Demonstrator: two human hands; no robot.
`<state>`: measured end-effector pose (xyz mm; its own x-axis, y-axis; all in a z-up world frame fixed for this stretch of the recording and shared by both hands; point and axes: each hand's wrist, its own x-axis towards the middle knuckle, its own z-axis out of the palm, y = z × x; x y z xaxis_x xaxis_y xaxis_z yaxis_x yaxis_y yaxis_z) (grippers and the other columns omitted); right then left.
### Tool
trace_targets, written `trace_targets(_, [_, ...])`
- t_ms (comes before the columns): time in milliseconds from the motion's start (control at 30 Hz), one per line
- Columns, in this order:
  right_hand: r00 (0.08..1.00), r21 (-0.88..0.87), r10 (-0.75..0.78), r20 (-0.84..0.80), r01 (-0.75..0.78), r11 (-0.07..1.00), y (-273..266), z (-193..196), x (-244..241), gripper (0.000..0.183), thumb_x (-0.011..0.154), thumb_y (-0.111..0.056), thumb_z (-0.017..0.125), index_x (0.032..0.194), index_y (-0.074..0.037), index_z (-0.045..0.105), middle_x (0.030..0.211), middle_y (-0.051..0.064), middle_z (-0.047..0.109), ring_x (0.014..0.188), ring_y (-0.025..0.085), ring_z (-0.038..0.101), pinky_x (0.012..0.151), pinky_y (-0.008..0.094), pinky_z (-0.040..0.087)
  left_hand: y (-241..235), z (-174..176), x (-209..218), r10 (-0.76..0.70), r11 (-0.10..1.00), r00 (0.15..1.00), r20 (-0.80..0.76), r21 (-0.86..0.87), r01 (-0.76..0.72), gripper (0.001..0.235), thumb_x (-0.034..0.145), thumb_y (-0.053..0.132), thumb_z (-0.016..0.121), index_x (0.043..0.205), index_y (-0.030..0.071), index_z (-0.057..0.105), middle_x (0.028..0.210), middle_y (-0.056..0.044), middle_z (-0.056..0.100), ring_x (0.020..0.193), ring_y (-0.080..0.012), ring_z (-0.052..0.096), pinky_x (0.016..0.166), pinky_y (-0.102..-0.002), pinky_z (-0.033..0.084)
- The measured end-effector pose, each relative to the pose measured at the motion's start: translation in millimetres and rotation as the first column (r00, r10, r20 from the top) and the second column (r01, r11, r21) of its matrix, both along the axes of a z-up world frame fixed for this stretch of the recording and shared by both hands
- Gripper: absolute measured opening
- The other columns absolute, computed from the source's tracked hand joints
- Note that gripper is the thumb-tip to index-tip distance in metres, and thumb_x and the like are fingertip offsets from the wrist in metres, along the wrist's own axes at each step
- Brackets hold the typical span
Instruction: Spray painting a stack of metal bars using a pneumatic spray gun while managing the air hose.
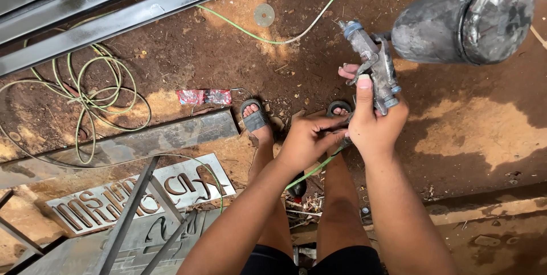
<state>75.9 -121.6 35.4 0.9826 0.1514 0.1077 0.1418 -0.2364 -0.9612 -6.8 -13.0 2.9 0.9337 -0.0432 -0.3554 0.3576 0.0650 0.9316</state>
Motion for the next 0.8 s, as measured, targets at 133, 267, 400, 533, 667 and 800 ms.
trace_targets(133, [1.000, 0.012, 0.008, -0.005, -0.008, 1.000, -0.7, 0.0, 0.5, 0.026, 0.110, -0.002, 0.045, 0.108, 0.016, 0.062, 0.104, 0.030, 0.072, 0.099, 0.043, 0.074, 0.090, 0.052, 0.059, 1.8, -8.7, 0.2, -0.049, 0.996, 0.998, -0.035, -0.072, 0.046, 0.032, 0.089, 0.011, 0.080, 0.120, 0.005, 0.074, 0.111, -0.017, 0.078, 0.114, -0.0352, 0.070, 0.094, -0.043, 0.058])
trace_targets(267, [1.000, 0.000, 0.008, -0.008, -0.008, 1.000, 2.0, 1.5, -1.8, 0.023, 0.109, -0.001, 0.047, 0.106, 0.016, 0.063, 0.103, 0.029, 0.072, 0.098, 0.043, 0.074, 0.089, 0.052, 0.059, 10.6, -3.8, 7.9, -0.150, 0.985, 0.988, -0.024, -0.088, 0.148, 0.029, 0.091, 0.009, 0.075, 0.119, 0.006, 0.075, 0.112, -0.019, 0.077, 0.113, -0.0384, 0.070, 0.094, -0.049, 0.058])
trace_targets(400, [1.000, -0.003, -0.003, -0.023, 0.003, 1.000, 2.6, 2.2, -1.3, 0.022, 0.109, 0.000, 0.047, 0.107, 0.016, 0.063, 0.103, 0.029, 0.072, 0.098, 0.043, 0.074, 0.089, 0.053, 0.059, 6.6, -6.2, 3.4, -0.128, 0.991, 0.992, 0.010, -0.022, 0.128, 0.027, 0.091, 0.010, 0.076, 0.118, 0.008, 0.076, 0.109, -0.018, 0.078, 0.108, -0.0373, 0.073, 0.089, -0.045, 0.060])
trace_targets(533, [0.999, -0.034, -0.045, -0.009, 0.045, 0.998, 4.5, 0.7, 1.1, 0.023, 0.110, -0.001, 0.047, 0.108, 0.014, 0.064, 0.104, 0.027, 0.073, 0.098, 0.040, 0.075, 0.090, 0.051, 0.059, 0.2, -3.8, 1.4, -0.042, 0.999, 0.997, 0.072, 0.004, 0.042, 0.024, 0.094, 0.011, 0.076, 0.118, 0.011, 0.077, 0.110, -0.014, 0.078, 0.109, -0.0323, 0.075, 0.091, -0.039, 0.061])
trace_targets(667, [0.999, -0.019, -0.049, -0.012, 0.048, 0.999, 2.0, -1.1, 1.5, 0.023, 0.111, -0.003, 0.046, 0.110, 0.015, 0.062, 0.105, 0.028, 0.071, 0.099, 0.041, 0.074, 0.091, 0.052, 0.059, -1.7, -3.2, -1.7, 0.004, 0.999, 0.997, 0.081, 0.037, -0.007, 0.024, 0.093, 0.011, 0.078, 0.116, 0.008, 0.077, 0.109, -0.018, 0.078, 0.107, -0.0351, 0.074, 0.089, -0.041, 0.061])
trace_targets(800, [0.999, -0.015, -0.046, -0.016, 0.046, 0.999, 4.3, 1.2, 0.6, 0.022, 0.110, -0.002, 0.047, 0.108, 0.015, 0.062, 0.105, 0.029, 0.072, 0.099, 0.043, 0.074, 0.090, 0.053, 0.059, 4.3, -2.1, 6.8, -0.066, 0.997, 0.997, 0.027, -0.026, 0.067, 0.031, 0.091, 0.010, 0.078, 0.121, 0.006, 0.074, 0.110, -0.021, 0.077, 0.111, -0.0393, 0.072, 0.092, -0.047, 0.059])
